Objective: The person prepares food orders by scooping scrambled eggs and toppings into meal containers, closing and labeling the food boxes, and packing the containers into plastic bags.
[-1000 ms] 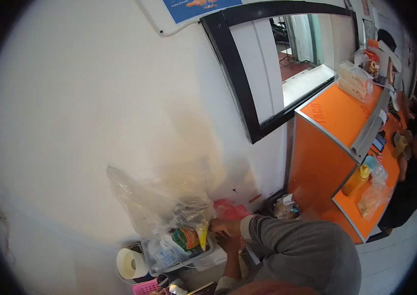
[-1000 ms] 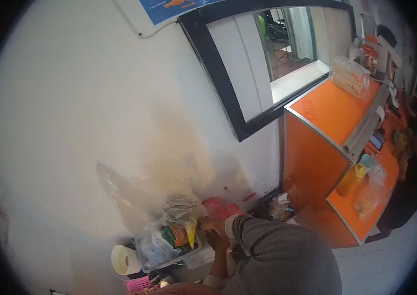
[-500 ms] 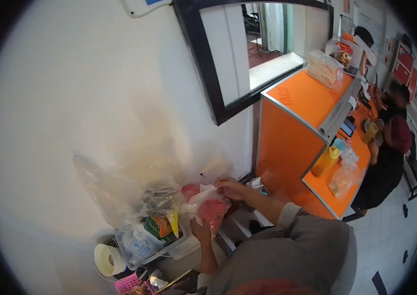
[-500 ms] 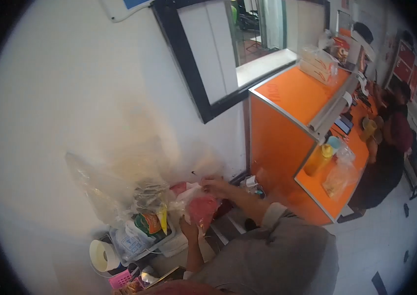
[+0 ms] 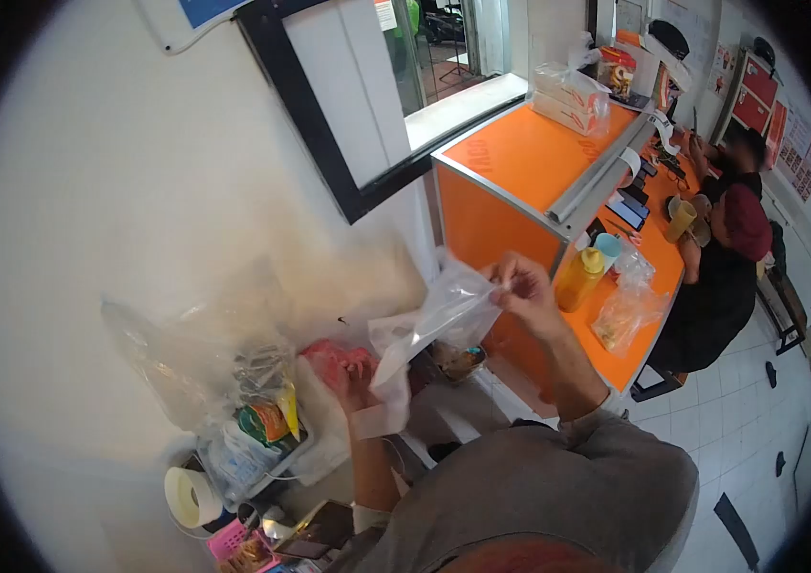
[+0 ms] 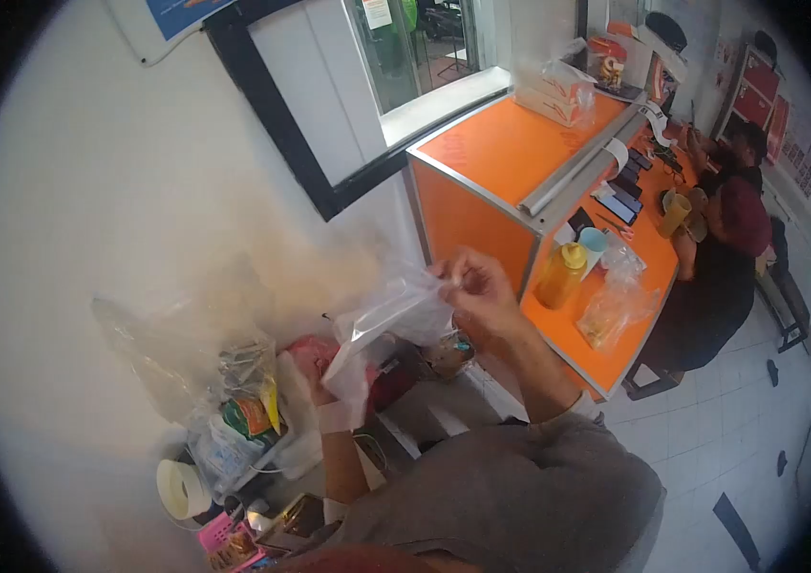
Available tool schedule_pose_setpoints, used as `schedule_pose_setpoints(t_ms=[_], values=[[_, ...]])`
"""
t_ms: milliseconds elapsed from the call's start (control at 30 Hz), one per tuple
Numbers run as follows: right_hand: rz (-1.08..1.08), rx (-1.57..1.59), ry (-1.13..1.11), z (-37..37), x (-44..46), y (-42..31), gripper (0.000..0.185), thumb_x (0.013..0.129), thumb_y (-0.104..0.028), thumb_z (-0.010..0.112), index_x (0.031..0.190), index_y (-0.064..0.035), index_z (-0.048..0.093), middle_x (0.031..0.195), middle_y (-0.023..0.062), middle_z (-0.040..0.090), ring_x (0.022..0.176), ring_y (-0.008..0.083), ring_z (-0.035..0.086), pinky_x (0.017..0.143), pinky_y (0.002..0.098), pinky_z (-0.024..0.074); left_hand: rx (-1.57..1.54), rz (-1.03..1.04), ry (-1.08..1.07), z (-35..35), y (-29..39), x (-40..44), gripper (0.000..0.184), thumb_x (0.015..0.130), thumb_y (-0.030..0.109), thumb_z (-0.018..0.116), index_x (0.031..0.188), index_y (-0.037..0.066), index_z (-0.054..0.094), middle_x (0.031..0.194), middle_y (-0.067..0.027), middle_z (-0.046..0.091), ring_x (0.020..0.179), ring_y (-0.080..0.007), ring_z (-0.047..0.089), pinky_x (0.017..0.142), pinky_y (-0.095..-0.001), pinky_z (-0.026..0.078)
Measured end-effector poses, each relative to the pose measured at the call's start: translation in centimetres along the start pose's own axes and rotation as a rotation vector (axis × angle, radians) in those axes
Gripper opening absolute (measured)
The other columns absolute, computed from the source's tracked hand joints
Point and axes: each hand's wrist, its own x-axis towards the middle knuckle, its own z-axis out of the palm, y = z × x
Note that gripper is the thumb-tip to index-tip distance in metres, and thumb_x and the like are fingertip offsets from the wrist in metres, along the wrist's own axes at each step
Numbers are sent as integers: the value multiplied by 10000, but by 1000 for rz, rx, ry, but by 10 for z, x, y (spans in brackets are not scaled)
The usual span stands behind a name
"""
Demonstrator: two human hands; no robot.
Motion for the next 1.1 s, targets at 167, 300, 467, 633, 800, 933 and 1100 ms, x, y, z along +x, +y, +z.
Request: schedule_pose_setpoints(t_ms=[167, 300, 467, 633, 800, 933, 1100], values=[[110, -333, -140, -56, -30, -51, 219, 781, 6, 668, 784, -70, 463, 909, 48, 600, 831, 115, 552, 719, 265, 444, 230, -150, -346, 211, -12, 1, 865, 820, 576, 564, 1449, 66, 263, 1434, -132, 380, 1295, -276, 414, 1049, -427, 348], [-87, -681, -259, -88, -66, -87, 262, 790, -44, 709, 793, -52, 448, 852, 53, 583, 782, 124, 565, 683, 265, 447, 1147, -145, -406, 308, -74, -10, 1030, 689, 414, 795, 1449, 26, 217, 1411, -150, 389, 1270, -276, 425, 1018, -382, 365], [-62, -585, -39, -148, -120, -150, 169, 798, -10, 691, 856, -50, 538, 857, 39, 596, 777, 119, 583, 665, 236, 448, 1067, -254, -200, 315, -161, -21, 144, 822, 125, 691, 898, 3, 699, 749, -41, 660, 725, -85, 561, 689, -253, 461], [83, -750, 154, -240, -179, -213, 214, 821, 26, 637, 1034, 2, 626, 915, 48, 639, 796, 116, 603, 685, 235, 465, 667, -328, -19, 291, -182, -46, 134, 815, 130, 692, 897, 44, 629, 759, -9, 598, 711, -117, 569, 657, -255, 453], [-129, -394, 597, -348, -269, -256, 122, 780, -31, 655, 893, -8, 696, 901, 113, 674, 748, 176, 641, 639, 261, 515, -66, -579, 35, 303, -239, -85, 448, 852, 288, 654, 1220, 113, 469, 994, -26, 610, 973, -222, 588, 916, -452, 438], [-25, -1480, 1432, -534, -370, -193, 137, 817, -54, 609, 913, 11, 682, 848, 116, 678, 694, 221, 660, 642, 309, 532, -161, -1008, 38, 320, -290, -91, 530, 929, 476, 474, 1340, 147, 420, 1193, -30, 574, 1073, -229, 534, 934, -441, 391], [-532, -843, 2159, -530, -506, -134, 289, 927, -142, 518, 1142, 51, 497, 1001, 165, 617, 769, 243, 668, 620, 311, 509, 315, -1139, -49, 321, -339, -82, 516, 957, 494, 389, 1347, 157, 413, 1251, -55, 532, 1107, -229, 495, 911, -429, 393]])
